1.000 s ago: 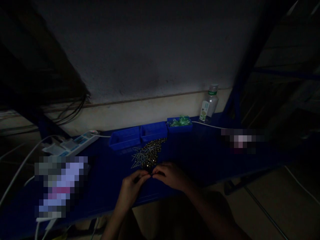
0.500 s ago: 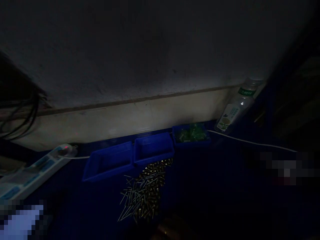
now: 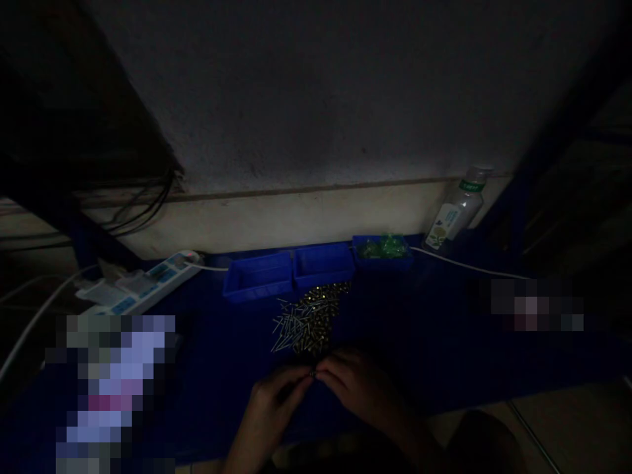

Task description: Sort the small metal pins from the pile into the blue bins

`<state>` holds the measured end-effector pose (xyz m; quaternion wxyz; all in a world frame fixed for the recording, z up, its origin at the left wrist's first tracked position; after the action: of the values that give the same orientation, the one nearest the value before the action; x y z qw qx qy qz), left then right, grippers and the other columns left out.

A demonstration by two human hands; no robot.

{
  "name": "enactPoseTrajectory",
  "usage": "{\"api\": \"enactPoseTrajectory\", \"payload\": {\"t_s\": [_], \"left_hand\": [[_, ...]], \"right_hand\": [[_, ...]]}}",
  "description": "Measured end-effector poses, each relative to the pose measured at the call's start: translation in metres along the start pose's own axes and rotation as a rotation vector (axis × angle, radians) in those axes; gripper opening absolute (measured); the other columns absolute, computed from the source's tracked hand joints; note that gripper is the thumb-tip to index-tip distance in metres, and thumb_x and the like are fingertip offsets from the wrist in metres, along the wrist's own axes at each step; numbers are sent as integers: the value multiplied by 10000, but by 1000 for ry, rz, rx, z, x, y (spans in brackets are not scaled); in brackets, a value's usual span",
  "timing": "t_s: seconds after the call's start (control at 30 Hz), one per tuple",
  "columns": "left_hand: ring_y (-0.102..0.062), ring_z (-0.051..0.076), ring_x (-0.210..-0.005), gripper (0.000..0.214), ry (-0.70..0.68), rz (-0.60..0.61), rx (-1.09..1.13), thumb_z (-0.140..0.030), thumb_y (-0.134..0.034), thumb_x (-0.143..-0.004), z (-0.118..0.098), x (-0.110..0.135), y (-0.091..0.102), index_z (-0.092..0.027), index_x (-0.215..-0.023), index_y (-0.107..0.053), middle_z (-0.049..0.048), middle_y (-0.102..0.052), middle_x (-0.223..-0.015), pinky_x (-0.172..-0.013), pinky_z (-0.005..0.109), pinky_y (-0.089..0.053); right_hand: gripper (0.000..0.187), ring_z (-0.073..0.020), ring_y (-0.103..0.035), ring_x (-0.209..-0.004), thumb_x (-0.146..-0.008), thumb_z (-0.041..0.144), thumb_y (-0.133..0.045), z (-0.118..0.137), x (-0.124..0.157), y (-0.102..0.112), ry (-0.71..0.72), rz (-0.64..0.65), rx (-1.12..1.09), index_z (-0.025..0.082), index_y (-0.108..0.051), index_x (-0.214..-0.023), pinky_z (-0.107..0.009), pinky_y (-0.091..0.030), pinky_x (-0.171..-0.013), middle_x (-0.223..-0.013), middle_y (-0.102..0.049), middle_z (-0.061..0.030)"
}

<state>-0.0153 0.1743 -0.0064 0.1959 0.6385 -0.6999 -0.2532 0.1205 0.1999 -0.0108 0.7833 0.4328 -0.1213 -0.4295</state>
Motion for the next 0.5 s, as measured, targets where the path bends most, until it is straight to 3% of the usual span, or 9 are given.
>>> {"api": "enactPoseTrajectory", "payload": {"t_s": [0.23, 0.5], "left_hand": [[-641, 171, -801, 235, -5, -24, 23, -337, -542, -787, -1, 4, -1, -180, -907, -671, 40, -696, -886, -750, 262, -514], [-659, 166, -777, 229, -55, -46, -5, -378, -557, -771, 13, 6, 0, -235, -902, -680, 27, -701, -869, -700, 208, -539]], "right_hand": [[191, -119, -570, -842, -897, 269, -440, 6, 2, 4, 46, -26, -7, 212, -623, -895, -233, -386, -777, -863, -638, -8], [176, -116, -549, -838, -893, 313, -441, 4, 3, -1, 38, -28, 62, 241, -601, -896, -236, -374, -763, -862, -629, 26]]}}
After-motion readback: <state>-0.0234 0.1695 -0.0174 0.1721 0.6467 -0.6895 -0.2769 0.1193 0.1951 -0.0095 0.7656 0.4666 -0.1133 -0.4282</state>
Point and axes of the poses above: each hand's wrist, its own x-axis away from the middle knuckle, its own y-axis out of the back of the hand, z = x × y, the point moved 6 cm from there along -x, towards the middle knuckle
